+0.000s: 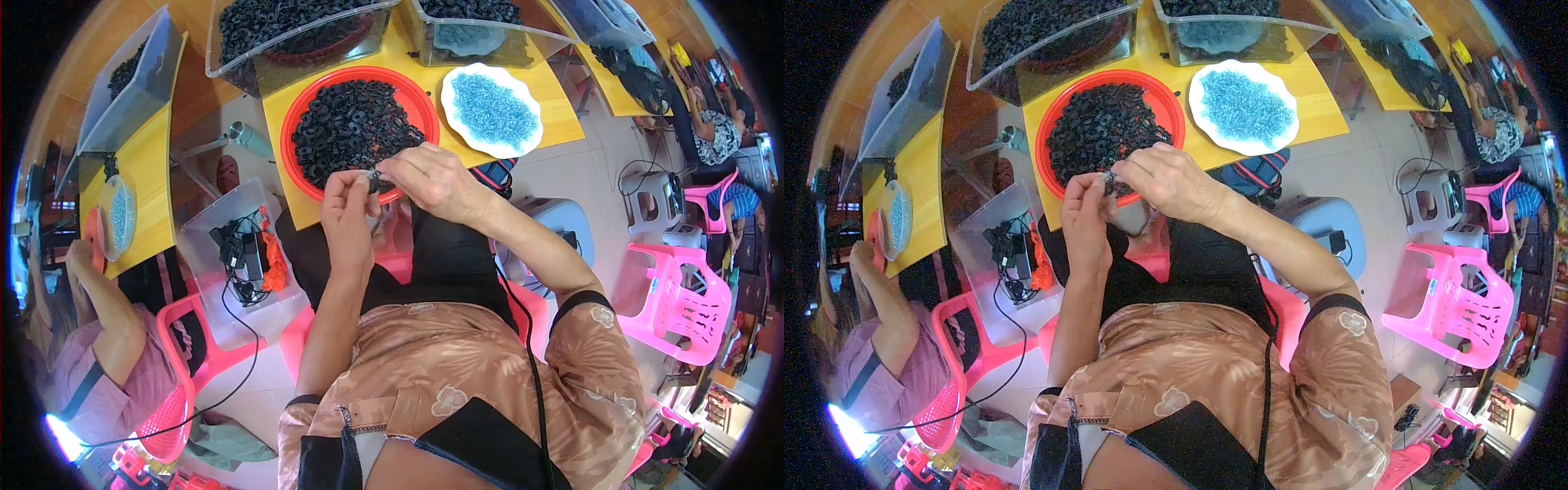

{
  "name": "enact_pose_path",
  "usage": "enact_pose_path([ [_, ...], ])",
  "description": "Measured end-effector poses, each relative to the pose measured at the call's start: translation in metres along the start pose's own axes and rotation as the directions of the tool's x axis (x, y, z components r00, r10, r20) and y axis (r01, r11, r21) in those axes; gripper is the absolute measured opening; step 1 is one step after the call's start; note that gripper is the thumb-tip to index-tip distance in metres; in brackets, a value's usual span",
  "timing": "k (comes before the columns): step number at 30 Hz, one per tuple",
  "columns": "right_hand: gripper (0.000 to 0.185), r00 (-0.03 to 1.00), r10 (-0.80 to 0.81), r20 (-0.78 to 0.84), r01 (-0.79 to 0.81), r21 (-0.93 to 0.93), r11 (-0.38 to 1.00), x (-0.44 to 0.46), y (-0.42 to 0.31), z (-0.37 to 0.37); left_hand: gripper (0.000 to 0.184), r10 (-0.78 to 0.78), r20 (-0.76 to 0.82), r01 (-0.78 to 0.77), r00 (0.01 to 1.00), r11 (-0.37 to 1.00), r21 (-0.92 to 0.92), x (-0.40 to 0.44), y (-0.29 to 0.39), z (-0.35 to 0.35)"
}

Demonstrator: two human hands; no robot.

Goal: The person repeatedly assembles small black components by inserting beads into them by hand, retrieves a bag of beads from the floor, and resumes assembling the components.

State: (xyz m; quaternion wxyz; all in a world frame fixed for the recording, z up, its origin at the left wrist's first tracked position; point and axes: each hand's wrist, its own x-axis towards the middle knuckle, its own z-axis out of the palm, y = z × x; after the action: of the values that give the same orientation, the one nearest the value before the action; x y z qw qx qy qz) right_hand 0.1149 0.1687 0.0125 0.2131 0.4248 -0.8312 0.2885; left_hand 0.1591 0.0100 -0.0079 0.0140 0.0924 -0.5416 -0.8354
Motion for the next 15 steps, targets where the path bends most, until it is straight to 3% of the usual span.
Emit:
enact_pose_path([
  [3, 0.013, 0.982, 0.174, -0.077, -0.160, 0.163, 0.974, -0.001, 0.000, 0.001, 0.009, -0.023, -0.062, 0.019, 0.998, 0.998, -0.054, 0.009, 0.001, -0.007],
  [6, 0.011, 0.945, 0.327, -0.024, -0.311, 0.252, 0.917, -0.002, 0.002, -0.003, 0.010, -0.107, -0.070, 0.102, 0.992, 0.992, -0.068, 0.013, 0.003, -0.014],
  [15, 0.012, 0.927, 0.367, 0.075, -0.371, 0.313, 0.874, -0.004, -0.005, -0.002, 0.016, -0.248, 0.029, 0.249, 0.968, 0.950, -0.188, 0.014, -0.003, -0.023],
])
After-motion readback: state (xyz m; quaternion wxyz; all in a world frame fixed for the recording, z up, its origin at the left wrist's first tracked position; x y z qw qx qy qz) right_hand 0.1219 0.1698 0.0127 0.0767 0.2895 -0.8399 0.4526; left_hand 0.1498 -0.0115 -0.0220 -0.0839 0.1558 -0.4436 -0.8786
